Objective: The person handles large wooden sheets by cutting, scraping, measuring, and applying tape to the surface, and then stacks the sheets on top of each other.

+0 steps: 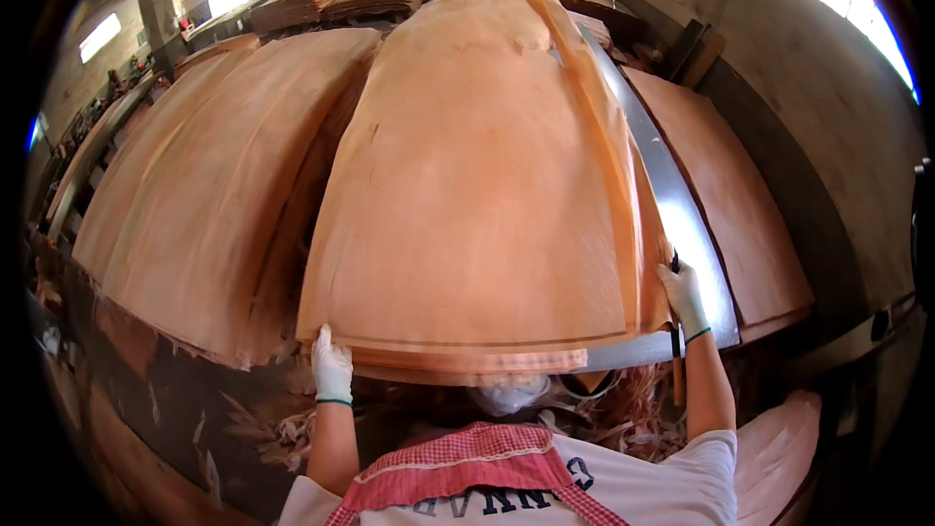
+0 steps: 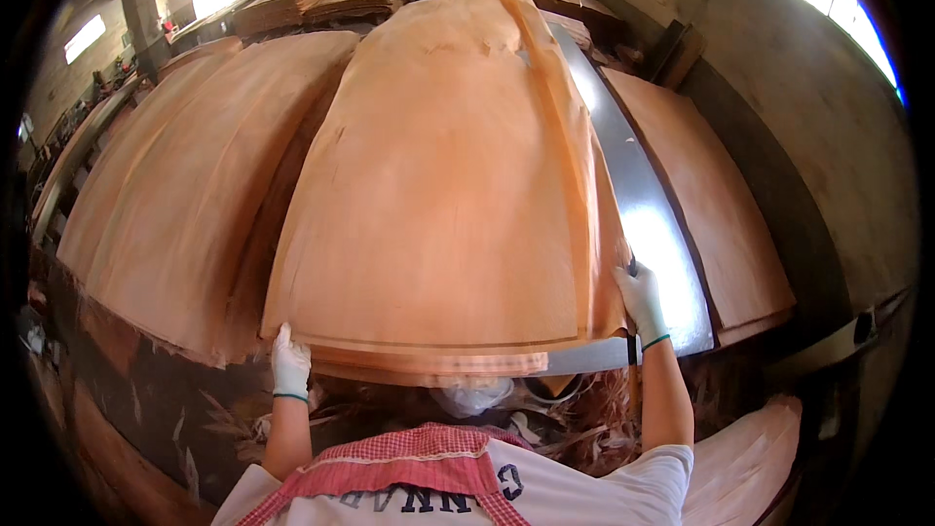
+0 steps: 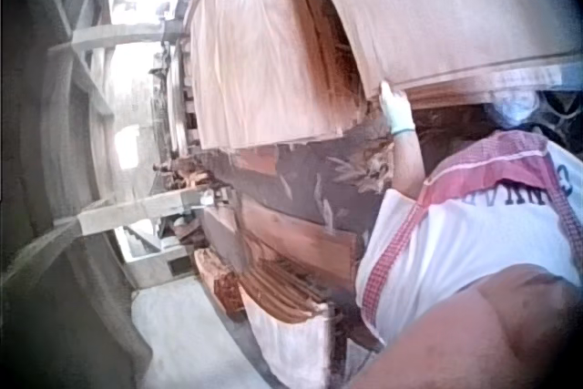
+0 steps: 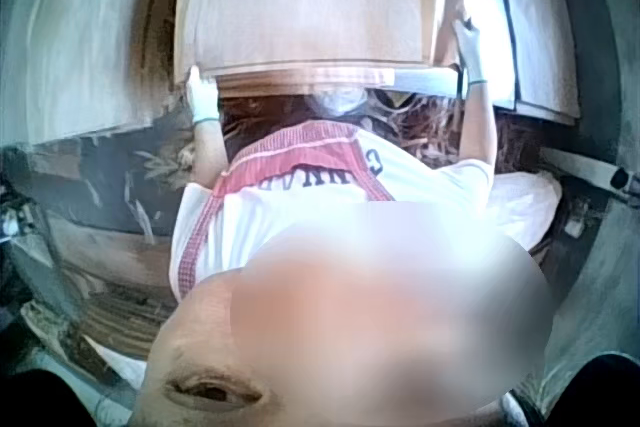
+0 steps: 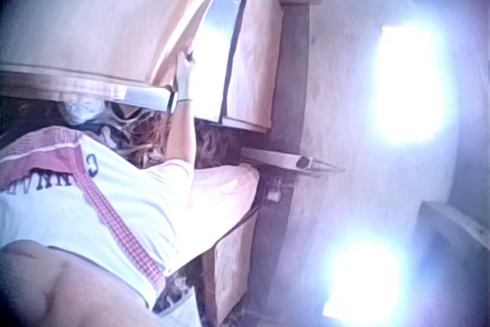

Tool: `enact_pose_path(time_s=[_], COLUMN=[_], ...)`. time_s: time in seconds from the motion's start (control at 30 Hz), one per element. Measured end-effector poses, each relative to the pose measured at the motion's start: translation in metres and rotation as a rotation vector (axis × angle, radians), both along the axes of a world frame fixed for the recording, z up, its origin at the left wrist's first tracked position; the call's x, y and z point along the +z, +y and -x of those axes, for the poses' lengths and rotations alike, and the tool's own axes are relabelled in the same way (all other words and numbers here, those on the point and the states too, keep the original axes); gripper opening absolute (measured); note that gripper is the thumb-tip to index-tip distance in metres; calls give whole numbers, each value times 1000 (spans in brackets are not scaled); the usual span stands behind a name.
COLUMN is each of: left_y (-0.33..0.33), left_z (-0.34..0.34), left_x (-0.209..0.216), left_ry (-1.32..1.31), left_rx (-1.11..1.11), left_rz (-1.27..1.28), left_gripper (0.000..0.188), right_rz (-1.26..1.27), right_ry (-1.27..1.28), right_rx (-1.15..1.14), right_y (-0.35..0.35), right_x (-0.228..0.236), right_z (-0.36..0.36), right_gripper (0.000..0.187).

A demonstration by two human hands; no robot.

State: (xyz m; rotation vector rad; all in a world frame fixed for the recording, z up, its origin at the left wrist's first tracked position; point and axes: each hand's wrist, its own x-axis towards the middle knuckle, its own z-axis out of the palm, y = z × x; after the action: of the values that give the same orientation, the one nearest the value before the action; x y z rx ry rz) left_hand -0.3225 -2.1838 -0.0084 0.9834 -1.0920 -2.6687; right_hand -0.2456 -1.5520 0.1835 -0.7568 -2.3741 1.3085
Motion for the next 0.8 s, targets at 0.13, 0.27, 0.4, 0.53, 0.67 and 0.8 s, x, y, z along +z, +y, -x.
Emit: enact_pose_path(time_s=[0.13,0.27,0.4,0.53,0.67,0.8], left_y=[83,153,201,217,210,221], left_z=[-8,-13,-18,-17,-44,-89], left_x=[-11,-36,-37,-53,-62,-59], left_ry=[60,-73,-76,-98,-4,-61], left_rx=[-42,42,30,-25,-137,-56], left_rz=[-20,10,-24,73,109,60], left_gripper=[31,26,22,20,14,30], right_rz=[-102,-124,-212,-246,-223,-356], right_ry=[2,20,6,-72,-65,-201], right_rx=[19,16,40,-4,-55,-101], right_y=[89,161,193,221,220,224], right_x=[-29,-67,-83,-102,-140,-157], right_z=[4,14,18,19,-8,-64], right_gripper=[23,24,24,23,22,25])
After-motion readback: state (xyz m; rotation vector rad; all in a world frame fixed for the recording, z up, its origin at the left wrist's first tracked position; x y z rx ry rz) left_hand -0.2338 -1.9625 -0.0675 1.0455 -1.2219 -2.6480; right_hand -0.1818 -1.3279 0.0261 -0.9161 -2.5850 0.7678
